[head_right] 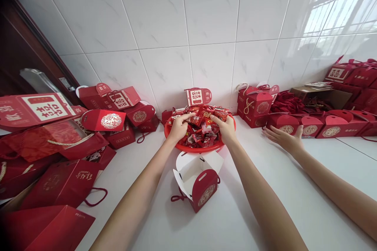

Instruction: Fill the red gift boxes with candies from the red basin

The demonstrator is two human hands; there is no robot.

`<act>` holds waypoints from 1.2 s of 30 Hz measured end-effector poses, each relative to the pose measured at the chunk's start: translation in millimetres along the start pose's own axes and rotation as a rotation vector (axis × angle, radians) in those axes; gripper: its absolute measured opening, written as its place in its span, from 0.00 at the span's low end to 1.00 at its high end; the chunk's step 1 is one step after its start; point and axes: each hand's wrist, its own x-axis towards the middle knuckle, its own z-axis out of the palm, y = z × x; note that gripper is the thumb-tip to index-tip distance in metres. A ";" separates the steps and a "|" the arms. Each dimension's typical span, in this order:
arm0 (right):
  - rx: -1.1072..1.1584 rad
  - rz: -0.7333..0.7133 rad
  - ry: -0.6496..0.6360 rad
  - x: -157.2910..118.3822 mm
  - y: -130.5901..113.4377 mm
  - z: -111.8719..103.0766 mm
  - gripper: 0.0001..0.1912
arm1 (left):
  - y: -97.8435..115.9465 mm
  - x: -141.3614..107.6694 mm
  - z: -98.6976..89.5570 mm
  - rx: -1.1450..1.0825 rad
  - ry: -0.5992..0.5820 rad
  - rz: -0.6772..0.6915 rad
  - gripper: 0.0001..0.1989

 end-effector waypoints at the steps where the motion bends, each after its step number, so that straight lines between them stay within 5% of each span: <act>1: -0.001 -0.002 -0.002 0.4 0.7 -0.2 0.18 | 0.1 0.0 -0.2 0.006 -0.009 -0.019 0.33; 8: -0.027 -0.008 -0.005 0.6 2.7 -1.6 0.18 | -6.4 1.7 3.2 -0.022 -0.030 -0.149 0.35; 18: -0.020 -0.026 -0.034 0.8 2.5 -1.2 0.16 | -23.7 5.9 9.0 -0.076 0.012 -0.123 0.32; 24: -0.037 -0.054 -0.036 1.1 2.9 -1.2 0.16 | -22.0 7.4 7.9 -0.106 0.111 -0.061 0.30; 29: -0.078 -0.070 -0.032 1.6 3.4 -2.0 0.17 | -4.9 -2.0 -13.3 0.045 0.263 0.052 0.22; 31: -0.087 -0.062 -0.039 1.4 3.6 -2.3 0.18 | 2.0 -10.5 -27.0 0.200 0.208 0.032 0.18; 36: -0.087 -0.054 -0.040 0.5 3.4 -2.5 0.18 | 20.0 -30.1 -54.1 0.633 -0.202 -0.119 0.15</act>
